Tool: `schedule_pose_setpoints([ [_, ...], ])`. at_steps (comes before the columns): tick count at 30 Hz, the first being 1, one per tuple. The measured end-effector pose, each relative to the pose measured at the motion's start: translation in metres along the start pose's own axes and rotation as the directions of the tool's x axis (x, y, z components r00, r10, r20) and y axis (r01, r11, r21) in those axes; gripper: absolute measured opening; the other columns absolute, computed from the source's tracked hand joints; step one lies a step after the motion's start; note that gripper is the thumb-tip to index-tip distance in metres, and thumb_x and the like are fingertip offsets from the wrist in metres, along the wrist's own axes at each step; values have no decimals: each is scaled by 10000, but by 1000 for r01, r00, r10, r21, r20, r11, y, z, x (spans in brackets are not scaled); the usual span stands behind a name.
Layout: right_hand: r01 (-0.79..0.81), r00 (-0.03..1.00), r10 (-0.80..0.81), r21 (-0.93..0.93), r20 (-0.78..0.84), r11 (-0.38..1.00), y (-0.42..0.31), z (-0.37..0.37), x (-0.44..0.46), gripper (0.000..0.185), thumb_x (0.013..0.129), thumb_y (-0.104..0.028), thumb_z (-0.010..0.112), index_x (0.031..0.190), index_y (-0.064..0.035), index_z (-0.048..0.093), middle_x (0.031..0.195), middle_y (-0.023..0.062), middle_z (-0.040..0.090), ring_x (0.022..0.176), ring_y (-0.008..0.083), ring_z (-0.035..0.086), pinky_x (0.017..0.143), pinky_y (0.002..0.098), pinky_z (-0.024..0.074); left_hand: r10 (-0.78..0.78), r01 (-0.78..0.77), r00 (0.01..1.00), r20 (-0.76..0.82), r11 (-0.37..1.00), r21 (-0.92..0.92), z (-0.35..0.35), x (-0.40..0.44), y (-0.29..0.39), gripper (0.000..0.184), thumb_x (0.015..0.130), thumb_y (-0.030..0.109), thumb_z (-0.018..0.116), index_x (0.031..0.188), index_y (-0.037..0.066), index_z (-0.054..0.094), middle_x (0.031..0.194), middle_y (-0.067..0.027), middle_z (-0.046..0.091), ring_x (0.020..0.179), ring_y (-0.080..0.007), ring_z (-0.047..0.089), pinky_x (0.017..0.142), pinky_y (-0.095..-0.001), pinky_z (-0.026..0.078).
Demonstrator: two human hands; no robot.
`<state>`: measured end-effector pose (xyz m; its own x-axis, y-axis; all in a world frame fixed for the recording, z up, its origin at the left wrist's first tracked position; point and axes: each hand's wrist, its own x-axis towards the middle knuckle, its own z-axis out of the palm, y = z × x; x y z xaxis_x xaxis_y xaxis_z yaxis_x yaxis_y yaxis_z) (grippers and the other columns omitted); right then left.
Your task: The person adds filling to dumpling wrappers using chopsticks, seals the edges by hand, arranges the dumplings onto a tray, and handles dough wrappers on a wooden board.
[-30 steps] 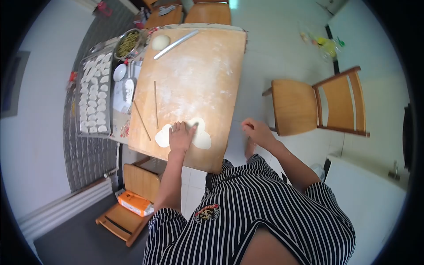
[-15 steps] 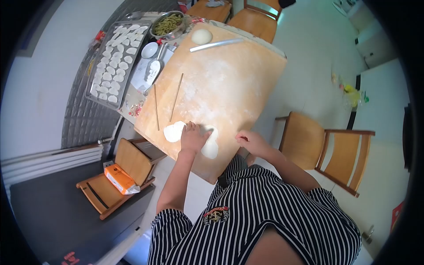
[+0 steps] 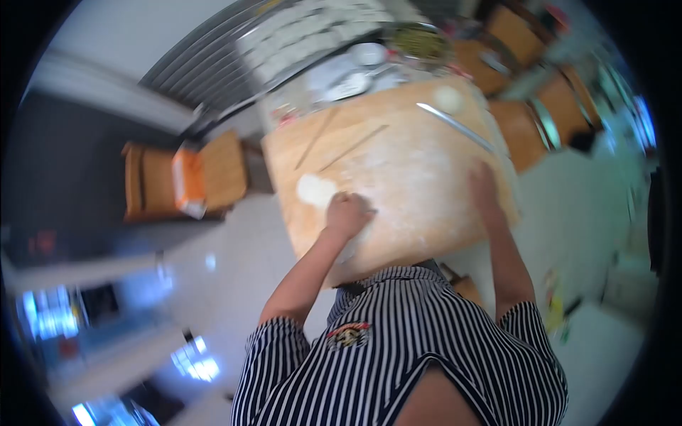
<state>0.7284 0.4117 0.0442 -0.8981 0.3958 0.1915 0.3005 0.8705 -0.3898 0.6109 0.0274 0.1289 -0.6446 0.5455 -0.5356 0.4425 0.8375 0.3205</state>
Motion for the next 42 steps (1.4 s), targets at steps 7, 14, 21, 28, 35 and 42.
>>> schedule_pose_setpoints([
  [7, 82, 991, -68, -122, 119, 989, 30, 6, 99, 455, 872, -144, 632, 1296, -16, 530, 1221, 215, 582, 1165, 399, 515, 1006, 466, 421, -205, 205, 979, -8, 974, 99, 25, 7, 12, 624, 899, 547, 526, 1175, 0, 642, 1245, -169, 628, 1261, -280, 481, 1071, -395, 347],
  [14, 143, 981, -139, -24, 134, 989, 34, 12, 81, 275, 827, -126, 698, 1074, -40, 612, 1013, 171, 581, 1012, 367, 535, 905, 465, 443, -258, 258, 966, -18, 963, 82, 48, 25, 6, 693, 870, 579, 553, 1206, -23, 617, 1257, -172, 629, 1302, -274, 463, 1097, -389, 340],
  [21, 19, 989, -68, 336, 134, 942, 5, 28, 66, 285, 863, -166, 684, 1091, -21, 594, 1061, 193, 568, 1002, 375, 539, 865, 454, 452, -305, 322, 941, -143, 941, 107, 64, 27, 7, 724, 870, 538, 588, 1246, -79, 548, 1315, -226, 556, 1327, -283, 444, 1133, -389, 314],
  [28, -690, 699, 268, 527, 663, 496, -97, 69, 151, 310, 986, -314, 538, 971, -4, 553, 745, 67, 588, 579, 163, 559, 499, 315, 464, -370, 377, 924, -102, 924, 67, 58, 31, 17, 755, 889, 540, 569, 1284, -102, 518, 1390, -269, 497, 1391, -305, 374, 1165, -380, 262],
  [35, -448, 855, 381, 131, 352, 884, -137, 111, 223, 428, 935, -369, 575, 1022, 40, 666, 1021, 231, 691, 922, 354, 695, 718, 436, 555, -402, 405, 914, -56, 912, 65, 57, 32, 17, 830, 895, 543, 561, 1378, -119, 435, 1452, -234, 459, 1453, -303, 283, 1197, -388, 204],
  [42, -398, 882, 334, 145, 332, 906, -117, 141, 252, 429, 884, -354, 600, 1098, 14, 655, 1084, 251, 669, 1062, 399, 633, 895, 473, 504, -358, 362, 932, -65, 930, 67, 57, 32, 15, 849, 869, 546, 582, 1346, -143, 451, 1427, -292, 455, 1429, -332, 324, 1189, -403, 221],
])
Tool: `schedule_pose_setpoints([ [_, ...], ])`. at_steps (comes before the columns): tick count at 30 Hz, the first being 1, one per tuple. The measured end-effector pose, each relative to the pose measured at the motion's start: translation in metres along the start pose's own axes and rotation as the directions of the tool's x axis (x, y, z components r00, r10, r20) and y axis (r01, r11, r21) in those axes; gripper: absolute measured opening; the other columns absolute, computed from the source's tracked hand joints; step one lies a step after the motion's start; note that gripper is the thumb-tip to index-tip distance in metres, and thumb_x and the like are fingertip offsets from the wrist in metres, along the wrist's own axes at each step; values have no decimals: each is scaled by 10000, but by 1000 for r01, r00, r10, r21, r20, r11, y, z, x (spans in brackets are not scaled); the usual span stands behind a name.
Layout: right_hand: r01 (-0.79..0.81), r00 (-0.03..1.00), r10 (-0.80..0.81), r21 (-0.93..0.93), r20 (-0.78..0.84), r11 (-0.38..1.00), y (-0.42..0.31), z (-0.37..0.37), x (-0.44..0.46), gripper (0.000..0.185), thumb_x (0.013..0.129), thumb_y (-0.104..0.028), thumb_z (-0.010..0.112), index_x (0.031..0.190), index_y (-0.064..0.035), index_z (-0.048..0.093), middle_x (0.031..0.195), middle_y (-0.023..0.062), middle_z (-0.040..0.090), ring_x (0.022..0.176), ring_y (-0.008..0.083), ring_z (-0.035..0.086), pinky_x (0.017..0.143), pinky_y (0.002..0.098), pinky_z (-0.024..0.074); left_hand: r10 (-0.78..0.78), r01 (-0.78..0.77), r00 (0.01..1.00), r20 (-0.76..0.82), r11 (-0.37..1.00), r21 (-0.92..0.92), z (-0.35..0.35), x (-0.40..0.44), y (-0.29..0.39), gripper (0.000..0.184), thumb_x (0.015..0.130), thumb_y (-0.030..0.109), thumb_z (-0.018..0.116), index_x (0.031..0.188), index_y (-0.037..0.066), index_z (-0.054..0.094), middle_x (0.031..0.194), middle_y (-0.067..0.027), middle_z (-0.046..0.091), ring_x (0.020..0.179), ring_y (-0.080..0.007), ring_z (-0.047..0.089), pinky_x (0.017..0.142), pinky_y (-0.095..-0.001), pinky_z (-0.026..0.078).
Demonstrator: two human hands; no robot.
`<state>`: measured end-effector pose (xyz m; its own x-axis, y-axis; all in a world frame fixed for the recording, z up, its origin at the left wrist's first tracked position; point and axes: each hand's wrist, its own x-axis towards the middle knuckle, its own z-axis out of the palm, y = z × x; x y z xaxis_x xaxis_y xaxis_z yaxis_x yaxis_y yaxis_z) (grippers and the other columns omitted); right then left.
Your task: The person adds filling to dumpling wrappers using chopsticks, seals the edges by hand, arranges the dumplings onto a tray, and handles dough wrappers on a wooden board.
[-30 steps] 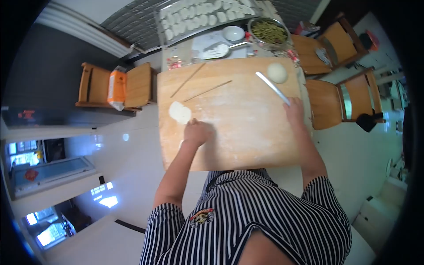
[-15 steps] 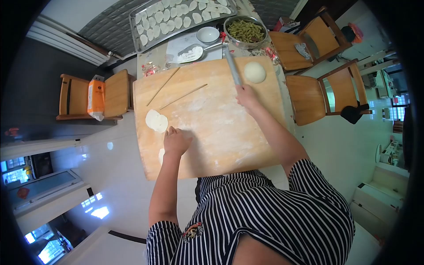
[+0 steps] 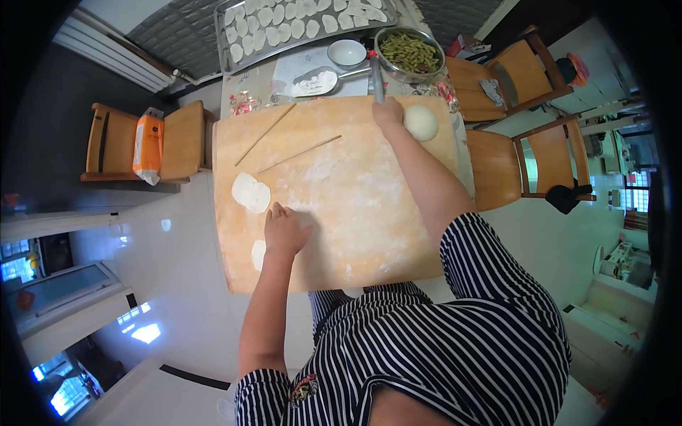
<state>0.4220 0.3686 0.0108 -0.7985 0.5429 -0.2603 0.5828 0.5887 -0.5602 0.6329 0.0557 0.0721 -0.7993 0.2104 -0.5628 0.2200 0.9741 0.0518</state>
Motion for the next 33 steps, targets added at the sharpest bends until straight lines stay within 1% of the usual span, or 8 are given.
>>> schedule_pose_setpoints([
  [4, 279, 945, -269, 30, -187, 960, 5, -11, -76, 429, 880, -215, 598, 1256, -16, 546, 1291, 222, 510, 1239, 367, 461, 1040, 440, 398, 31, -31, 1000, -2, 998, -56, -4, 0, -6, 823, 872, 529, 581, 1317, -155, 475, 1393, -289, 494, 1425, -334, 332, 1187, -404, 223],
  [9, 633, 767, -616, 53, -180, 772, 31, 1, -211, 335, 856, -42, 594, 1189, -5, 577, 1219, 202, 565, 1173, 368, 513, 1020, 429, 412, 148, -150, 987, -55, 988, -25, -1, -6, -23, 745, 885, 488, 584, 1286, -136, 514, 1395, -292, 489, 1406, -336, 359, 1164, -416, 268],
  [14, 518, 849, -520, -45, -93, 854, 61, 28, -349, 316, 853, -39, 590, 1167, -6, 591, 1251, 192, 575, 1202, 355, 516, 1034, 423, 410, 260, -328, 932, -252, 901, -284, 13, -20, -90, 725, 865, 334, 650, 1435, -27, 384, 1433, -259, 458, 1396, -361, 364, 1164, -449, 269],
  [17, 420, 900, -426, -81, -89, 904, 67, 53, -405, 312, 850, -52, 581, 1158, -2, 592, 1258, 193, 571, 1202, 363, 514, 1032, 431, 413, 316, -565, 750, -582, 764, -313, 11, -47, -150, 658, 878, 250, 650, 1435, 2, 401, 1460, -237, 430, 1403, -382, 342, 1166, -457, 271],
  [21, 315, 945, -317, -31, -84, 948, 50, 71, -464, 332, 840, -54, 577, 1167, 0, 591, 1260, 197, 571, 1197, 364, 519, 1026, 433, 419, 43, -351, 827, -560, 819, -454, 61, -72, -272, 641, 872, 140, 645, 1450, 24, 393, 1466, -219, 429, 1386, -384, 367, 1154, -439, 302],
  [24, 287, 954, -279, 68, -109, 956, 33, 84, -474, 336, 842, -59, 582, 1173, -3, 592, 1252, 201, 578, 1195, 370, 522, 1029, 430, 420, -158, -39, 944, -289, 816, -577, 120, -89, -374, 666, 868, 161, 655, 1459, 17, 382, 1459, -221, 440, 1365, -365, 404, 1127, -412, 346],
  [28, 349, 936, -337, 130, -103, 928, 7, 110, -437, 347, 851, -65, 585, 1193, -9, 583, 1233, 199, 592, 1196, 377, 524, 1038, 430, 416, -409, 225, 905, -120, 697, -681, 161, -135, -448, 680, 865, 175, 662, 1455, -8, 379, 1431, -243, 471, 1328, -381, 452, 1113, -412, 363],
  [33, 342, 870, -413, -274, -269, 899, -37, 150, -370, 357, 910, -180, 559, 1214, 8, 557, 1143, 255, 623, 1142, 388, 566, 989, 461, 448, -475, 364, 880, 0, 674, -644, 192, -148, -492, 706, 842, 186, 682, 1454, -2, 383, 1433, -251, 466, 1334, -383, 446, 1124, -409, 354],
])
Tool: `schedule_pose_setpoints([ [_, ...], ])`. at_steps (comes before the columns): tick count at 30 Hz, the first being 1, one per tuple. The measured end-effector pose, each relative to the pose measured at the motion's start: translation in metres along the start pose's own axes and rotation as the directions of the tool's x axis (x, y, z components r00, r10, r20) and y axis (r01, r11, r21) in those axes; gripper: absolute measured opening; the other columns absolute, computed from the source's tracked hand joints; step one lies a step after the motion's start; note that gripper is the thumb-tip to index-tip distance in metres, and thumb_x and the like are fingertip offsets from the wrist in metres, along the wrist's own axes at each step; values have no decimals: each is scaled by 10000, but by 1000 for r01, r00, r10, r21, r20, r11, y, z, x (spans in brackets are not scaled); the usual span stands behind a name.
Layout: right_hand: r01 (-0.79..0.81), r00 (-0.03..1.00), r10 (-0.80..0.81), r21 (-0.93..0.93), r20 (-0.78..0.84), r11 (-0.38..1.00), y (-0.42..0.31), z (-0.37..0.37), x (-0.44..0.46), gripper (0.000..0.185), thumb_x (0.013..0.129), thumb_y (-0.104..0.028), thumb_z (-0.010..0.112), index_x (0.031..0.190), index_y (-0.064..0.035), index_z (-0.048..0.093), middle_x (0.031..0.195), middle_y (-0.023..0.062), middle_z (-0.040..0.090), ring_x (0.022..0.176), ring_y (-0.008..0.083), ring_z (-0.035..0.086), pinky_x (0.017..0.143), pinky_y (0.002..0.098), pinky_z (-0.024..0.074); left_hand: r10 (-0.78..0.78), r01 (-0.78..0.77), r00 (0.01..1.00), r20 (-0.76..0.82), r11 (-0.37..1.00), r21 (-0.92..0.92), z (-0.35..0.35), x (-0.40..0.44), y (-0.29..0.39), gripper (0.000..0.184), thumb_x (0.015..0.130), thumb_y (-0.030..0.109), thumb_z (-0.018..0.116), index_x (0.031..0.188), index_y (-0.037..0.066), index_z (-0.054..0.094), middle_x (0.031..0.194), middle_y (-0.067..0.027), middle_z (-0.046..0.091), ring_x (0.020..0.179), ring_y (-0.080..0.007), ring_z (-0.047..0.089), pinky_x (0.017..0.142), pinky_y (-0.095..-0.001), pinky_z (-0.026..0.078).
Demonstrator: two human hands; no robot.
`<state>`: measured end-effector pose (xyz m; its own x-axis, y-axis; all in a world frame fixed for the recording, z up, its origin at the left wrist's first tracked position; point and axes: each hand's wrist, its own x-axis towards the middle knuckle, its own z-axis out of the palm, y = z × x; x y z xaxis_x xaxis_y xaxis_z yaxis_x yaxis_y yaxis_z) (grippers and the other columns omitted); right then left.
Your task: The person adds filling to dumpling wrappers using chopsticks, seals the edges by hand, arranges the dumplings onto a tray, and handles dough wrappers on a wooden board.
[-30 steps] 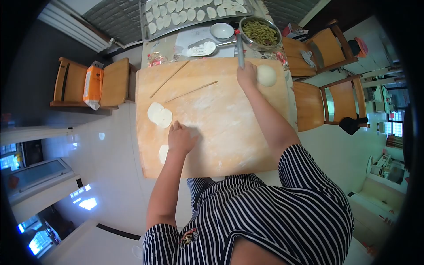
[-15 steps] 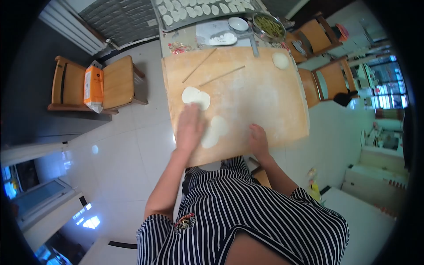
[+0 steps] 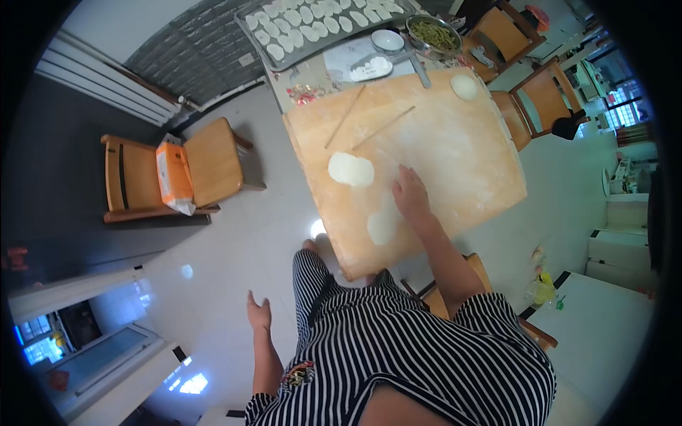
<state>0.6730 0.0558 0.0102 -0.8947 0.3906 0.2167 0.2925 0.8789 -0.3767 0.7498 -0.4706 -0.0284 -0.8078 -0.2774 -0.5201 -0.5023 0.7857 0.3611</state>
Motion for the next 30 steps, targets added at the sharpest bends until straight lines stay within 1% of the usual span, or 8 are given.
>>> schedule_pose_setpoints([
  [4, -166, 947, 206, -177, 245, 970, -41, -10, 43, 358, 940, -266, 517, 1137, 18, 610, 1105, 273, 637, 1083, 396, 593, 936, 484, 471, 111, -131, 986, 122, 977, 171, -22, 55, 9, 686, 846, 202, 652, 1446, -3, 390, 1444, -240, 455, 1362, -368, 410, 1128, -405, 359],
  [6, -193, 805, 351, -349, 478, 917, -67, -26, 60, 371, 953, -303, 489, 1023, 18, 660, 1083, 263, 649, 1044, 396, 608, 907, 490, 481, 141, -176, 971, 193, 969, 176, -39, 106, 24, 683, 848, 211, 649, 1445, 0, 394, 1442, -240, 458, 1354, -370, 420, 1124, -408, 364],
  [9, -261, 868, 365, -318, 336, 912, -59, -1, 50, 363, 949, -282, 473, 924, 14, 681, 1080, 256, 650, 1040, 403, 616, 927, 478, 486, 220, -265, 943, 251, 951, 162, -73, 174, 67, 614, 860, 224, 631, 1408, 5, 459, 1388, -240, 516, 1292, -376, 492, 1092, -408, 398],
  [16, -353, 830, 469, -367, 302, 861, -78, 2, 56, 352, 929, -256, 441, 1014, 22, 641, 1199, 244, 598, 1157, 374, 565, 1006, 438, 460, 560, -555, 804, 198, 827, -84, -108, 298, 209, 417, 926, 224, 582, 1278, 1, 599, 1259, -241, 614, 1195, -371, 577, 1028, -396, 440],
  [22, -422, 818, 513, -334, 261, 843, -82, -1, 58, 314, 907, -235, 459, 995, 18, 625, 1156, 226, 606, 1155, 373, 563, 1010, 429, 459, 605, -454, 757, 246, 758, -469, -75, 351, 316, 365, 976, 230, 561, 1236, -18, 625, 1163, -144, 683, 1070, -200, 633, 953, -297, 461],
  [24, -462, 780, 537, -282, 323, 841, -86, -11, 70, 299, 896, -237, 480, 945, 14, 633, 1043, 235, 632, 1088, 385, 591, 975, 439, 477, 610, -448, 756, 239, 748, -490, -72, 353, 346, 362, 976, 228, 562, 1223, -27, 630, 1146, -144, 688, 1063, -200, 635, 951, -305, 464],
  [28, -410, 866, 460, -248, 196, 878, -76, -2, 55, 303, 902, -252, 489, 892, 6, 647, 1015, 247, 640, 1000, 397, 612, 921, 465, 494, 639, -403, 746, 188, 658, -637, -66, 384, 395, 364, 974, 240, 592, 1186, -51, 645, 1081, -117, 699, 1027, -179, 638, 926, -292, 476],
  [30, -427, 849, 485, -267, 211, 864, -58, 10, 57, 334, 931, -279, 507, 1053, -8, 659, 1080, 236, 655, 1019, 391, 614, 893, 443, 503, 670, -365, 727, 152, 564, -741, -71, 405, 435, 360, 972, 247, 605, 1175, -46, 654, 1053, -99, 701, 1000, -173, 640, 912, -280, 480],
])
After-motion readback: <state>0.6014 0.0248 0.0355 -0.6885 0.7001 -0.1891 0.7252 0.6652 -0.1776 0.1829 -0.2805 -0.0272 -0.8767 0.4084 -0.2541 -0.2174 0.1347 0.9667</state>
